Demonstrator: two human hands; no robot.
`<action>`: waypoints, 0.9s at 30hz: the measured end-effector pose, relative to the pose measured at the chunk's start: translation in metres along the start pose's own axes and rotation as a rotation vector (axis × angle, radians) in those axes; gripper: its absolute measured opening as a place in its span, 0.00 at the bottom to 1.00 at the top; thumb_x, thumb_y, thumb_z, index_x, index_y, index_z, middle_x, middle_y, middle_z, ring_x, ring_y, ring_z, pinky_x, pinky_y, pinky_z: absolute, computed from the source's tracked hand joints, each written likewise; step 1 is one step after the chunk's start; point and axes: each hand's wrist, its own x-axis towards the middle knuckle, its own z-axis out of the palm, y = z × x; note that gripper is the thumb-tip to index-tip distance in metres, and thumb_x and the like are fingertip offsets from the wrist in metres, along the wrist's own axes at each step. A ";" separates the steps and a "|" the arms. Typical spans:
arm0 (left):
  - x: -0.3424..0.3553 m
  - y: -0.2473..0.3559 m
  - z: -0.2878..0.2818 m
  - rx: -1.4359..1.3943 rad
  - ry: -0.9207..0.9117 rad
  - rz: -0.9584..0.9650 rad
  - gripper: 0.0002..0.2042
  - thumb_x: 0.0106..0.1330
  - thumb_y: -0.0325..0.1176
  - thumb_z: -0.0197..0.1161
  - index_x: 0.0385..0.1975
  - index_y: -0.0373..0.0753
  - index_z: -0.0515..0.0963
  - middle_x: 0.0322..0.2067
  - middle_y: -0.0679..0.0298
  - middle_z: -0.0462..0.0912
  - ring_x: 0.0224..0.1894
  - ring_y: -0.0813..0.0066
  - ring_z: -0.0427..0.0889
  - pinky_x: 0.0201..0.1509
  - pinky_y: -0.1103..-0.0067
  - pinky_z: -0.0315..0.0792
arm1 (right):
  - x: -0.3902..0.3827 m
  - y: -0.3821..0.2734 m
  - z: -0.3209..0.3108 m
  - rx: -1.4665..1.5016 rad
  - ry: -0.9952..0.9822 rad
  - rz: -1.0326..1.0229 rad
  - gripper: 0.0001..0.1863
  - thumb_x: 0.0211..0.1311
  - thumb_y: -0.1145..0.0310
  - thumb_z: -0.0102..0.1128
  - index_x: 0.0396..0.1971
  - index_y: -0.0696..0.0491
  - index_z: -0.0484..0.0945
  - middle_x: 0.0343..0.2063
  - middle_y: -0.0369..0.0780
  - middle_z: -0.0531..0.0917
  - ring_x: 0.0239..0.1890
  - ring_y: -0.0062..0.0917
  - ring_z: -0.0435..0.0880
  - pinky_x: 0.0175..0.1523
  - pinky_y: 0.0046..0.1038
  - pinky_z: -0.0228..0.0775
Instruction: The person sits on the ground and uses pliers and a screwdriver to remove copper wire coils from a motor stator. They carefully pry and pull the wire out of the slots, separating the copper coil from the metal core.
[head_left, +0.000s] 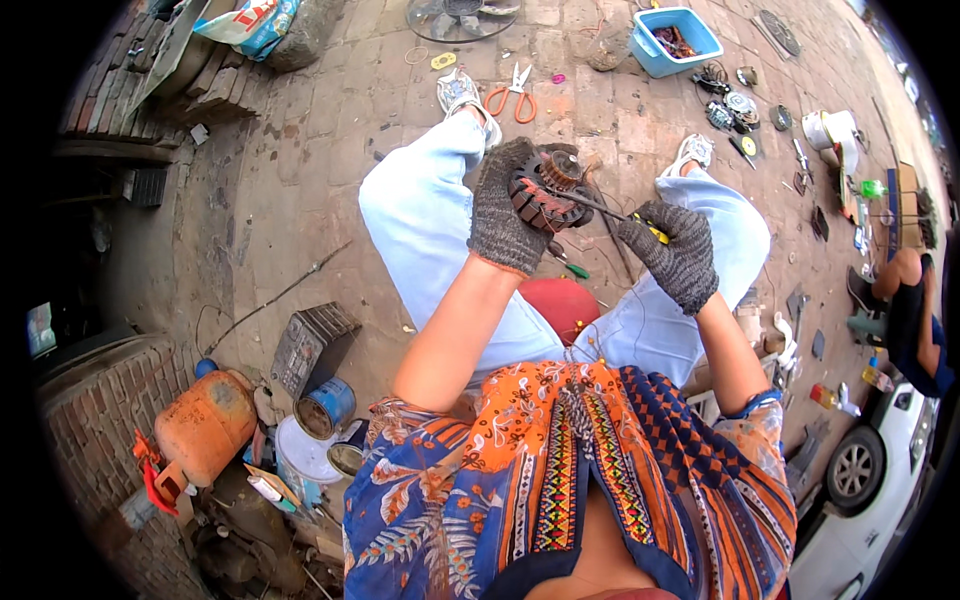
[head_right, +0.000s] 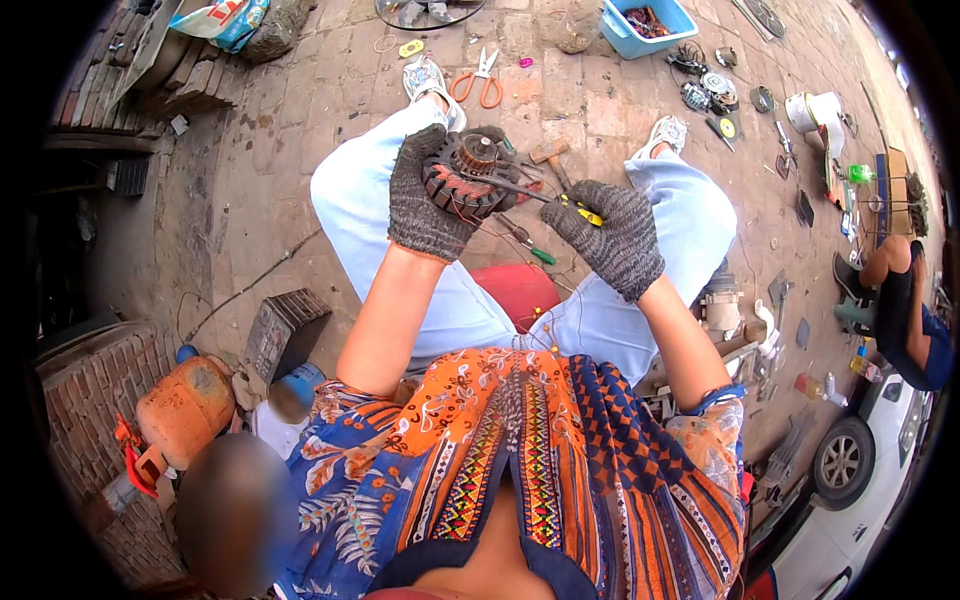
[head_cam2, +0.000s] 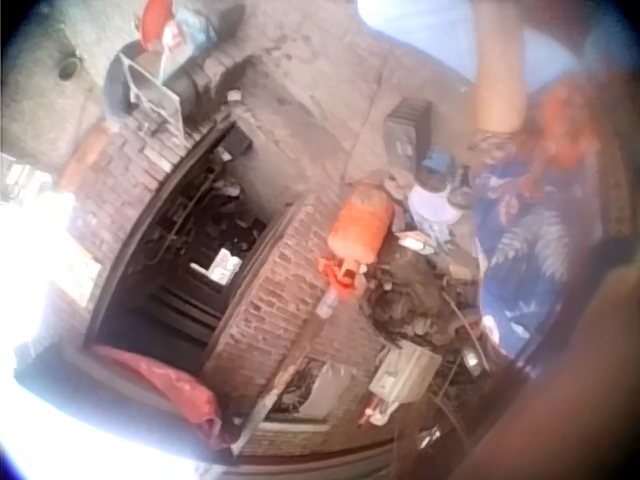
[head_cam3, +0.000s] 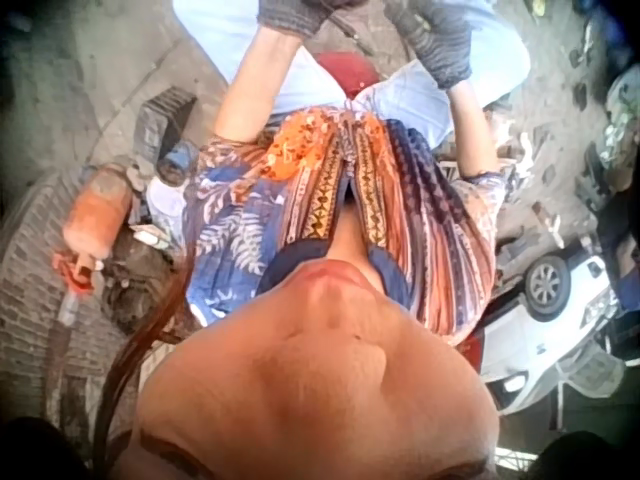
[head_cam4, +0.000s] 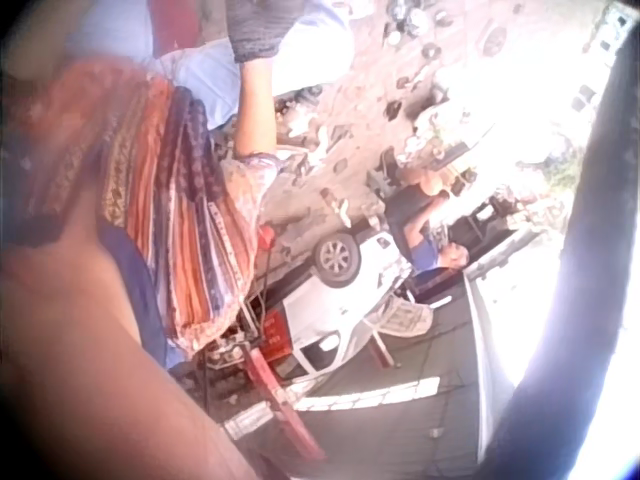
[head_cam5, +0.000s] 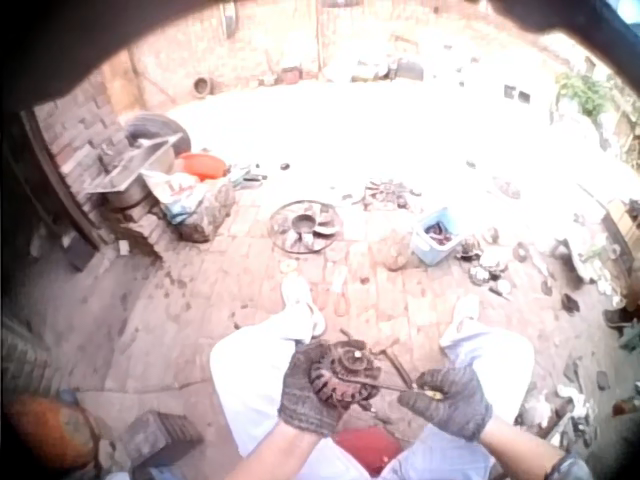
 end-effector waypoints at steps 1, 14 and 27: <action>-0.001 0.001 0.001 -0.012 -0.039 0.025 0.23 0.62 0.47 0.44 0.46 0.33 0.71 0.42 0.50 0.77 0.43 0.52 0.78 0.45 0.55 0.74 | -0.002 -0.003 0.000 -0.033 0.006 0.029 0.19 0.47 0.57 0.67 0.27 0.60 0.80 0.21 0.48 0.80 0.22 0.34 0.79 0.29 0.30 0.70; 0.000 -0.007 -0.009 0.302 -0.024 0.475 0.14 0.64 0.39 0.51 0.43 0.38 0.74 0.28 0.67 0.77 0.23 0.82 0.73 0.32 0.81 0.74 | -0.016 -0.051 -0.024 -0.006 -0.152 0.101 0.14 0.56 0.64 0.59 0.36 0.59 0.77 0.26 0.49 0.80 0.30 0.38 0.81 0.34 0.31 0.70; -0.025 0.002 0.014 0.122 -0.217 0.365 0.13 0.65 0.39 0.50 0.41 0.36 0.73 0.39 0.58 0.78 0.40 0.65 0.80 0.44 0.70 0.77 | -0.026 -0.050 -0.016 -0.137 0.046 -0.111 0.16 0.45 0.59 0.69 0.30 0.56 0.80 0.21 0.42 0.81 0.20 0.32 0.80 0.26 0.27 0.69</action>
